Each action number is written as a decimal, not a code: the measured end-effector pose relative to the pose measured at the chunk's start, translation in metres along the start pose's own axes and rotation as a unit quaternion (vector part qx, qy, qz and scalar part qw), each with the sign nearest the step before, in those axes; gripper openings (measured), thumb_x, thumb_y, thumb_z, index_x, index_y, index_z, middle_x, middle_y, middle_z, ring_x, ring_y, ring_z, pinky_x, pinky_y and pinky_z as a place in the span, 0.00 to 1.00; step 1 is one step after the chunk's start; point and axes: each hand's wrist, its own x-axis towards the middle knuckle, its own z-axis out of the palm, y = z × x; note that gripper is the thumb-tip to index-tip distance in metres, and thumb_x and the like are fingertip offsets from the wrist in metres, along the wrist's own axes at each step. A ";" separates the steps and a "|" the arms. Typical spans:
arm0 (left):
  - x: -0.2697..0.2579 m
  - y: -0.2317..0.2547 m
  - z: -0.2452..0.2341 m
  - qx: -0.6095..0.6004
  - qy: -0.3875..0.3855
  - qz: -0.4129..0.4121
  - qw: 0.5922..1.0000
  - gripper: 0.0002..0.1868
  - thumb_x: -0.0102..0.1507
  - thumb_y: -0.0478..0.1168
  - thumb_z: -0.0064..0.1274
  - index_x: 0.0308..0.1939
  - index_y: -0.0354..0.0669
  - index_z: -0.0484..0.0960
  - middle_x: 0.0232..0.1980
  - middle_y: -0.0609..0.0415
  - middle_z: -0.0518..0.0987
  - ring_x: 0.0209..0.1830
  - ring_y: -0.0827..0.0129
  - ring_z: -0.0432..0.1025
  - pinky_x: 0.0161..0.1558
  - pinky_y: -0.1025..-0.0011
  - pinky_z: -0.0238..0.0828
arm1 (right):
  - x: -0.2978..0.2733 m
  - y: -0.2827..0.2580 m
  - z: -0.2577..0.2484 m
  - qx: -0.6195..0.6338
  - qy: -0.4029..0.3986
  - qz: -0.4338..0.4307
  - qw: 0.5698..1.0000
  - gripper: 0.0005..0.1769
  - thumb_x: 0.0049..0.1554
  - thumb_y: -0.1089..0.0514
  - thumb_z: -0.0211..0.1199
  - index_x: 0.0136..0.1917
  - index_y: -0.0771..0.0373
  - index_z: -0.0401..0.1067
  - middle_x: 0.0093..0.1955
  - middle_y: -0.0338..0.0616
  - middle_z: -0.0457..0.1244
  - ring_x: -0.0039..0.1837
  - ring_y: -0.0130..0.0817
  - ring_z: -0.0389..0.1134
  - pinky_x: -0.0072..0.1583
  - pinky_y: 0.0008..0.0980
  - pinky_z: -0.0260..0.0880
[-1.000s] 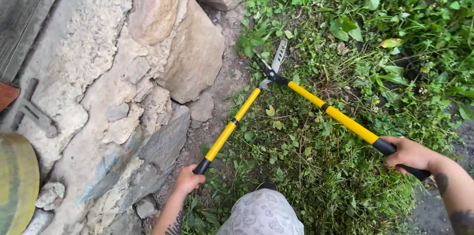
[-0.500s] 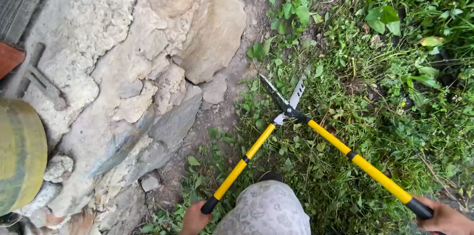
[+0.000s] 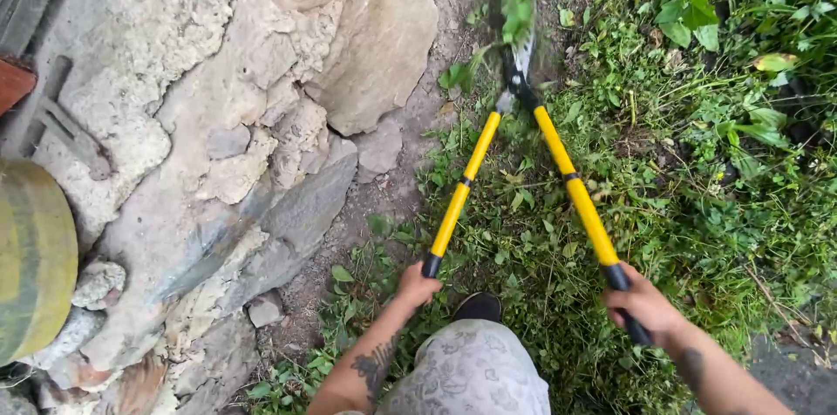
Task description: Trim weeds and grass growing along a stone wall using handheld garden shears.
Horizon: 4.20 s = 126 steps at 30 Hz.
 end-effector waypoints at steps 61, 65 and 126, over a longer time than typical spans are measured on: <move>-0.062 0.120 -0.089 0.074 0.041 0.110 0.990 0.16 0.50 0.38 0.63 0.39 0.40 0.77 0.22 0.54 0.76 0.20 0.67 0.73 0.25 0.66 0.69 | -0.028 -0.079 -0.034 -0.056 0.065 0.002 0.996 0.44 0.49 0.69 0.64 0.75 0.49 0.56 0.31 0.47 0.62 0.26 0.38 0.61 0.30 0.38 0.62; -0.053 0.088 -0.099 0.103 0.072 0.117 0.985 0.17 0.48 0.40 0.65 0.38 0.42 0.79 0.23 0.55 0.77 0.24 0.67 0.75 0.30 0.65 0.71 | -0.003 -0.075 -0.057 -0.097 0.042 -0.034 0.994 0.42 0.48 0.70 0.65 0.73 0.56 0.57 0.33 0.48 0.66 0.26 0.36 0.62 0.31 0.36 0.64; 0.075 0.246 -0.156 0.160 -0.091 0.132 0.974 0.26 0.45 0.34 0.65 0.49 0.44 0.86 0.24 0.58 0.79 0.16 0.76 0.71 0.21 0.74 0.68 | -0.030 0.124 -0.285 0.081 0.036 0.081 0.993 0.59 0.46 0.79 0.64 0.79 0.32 0.50 0.35 0.60 0.63 0.23 0.55 0.63 0.27 0.54 0.62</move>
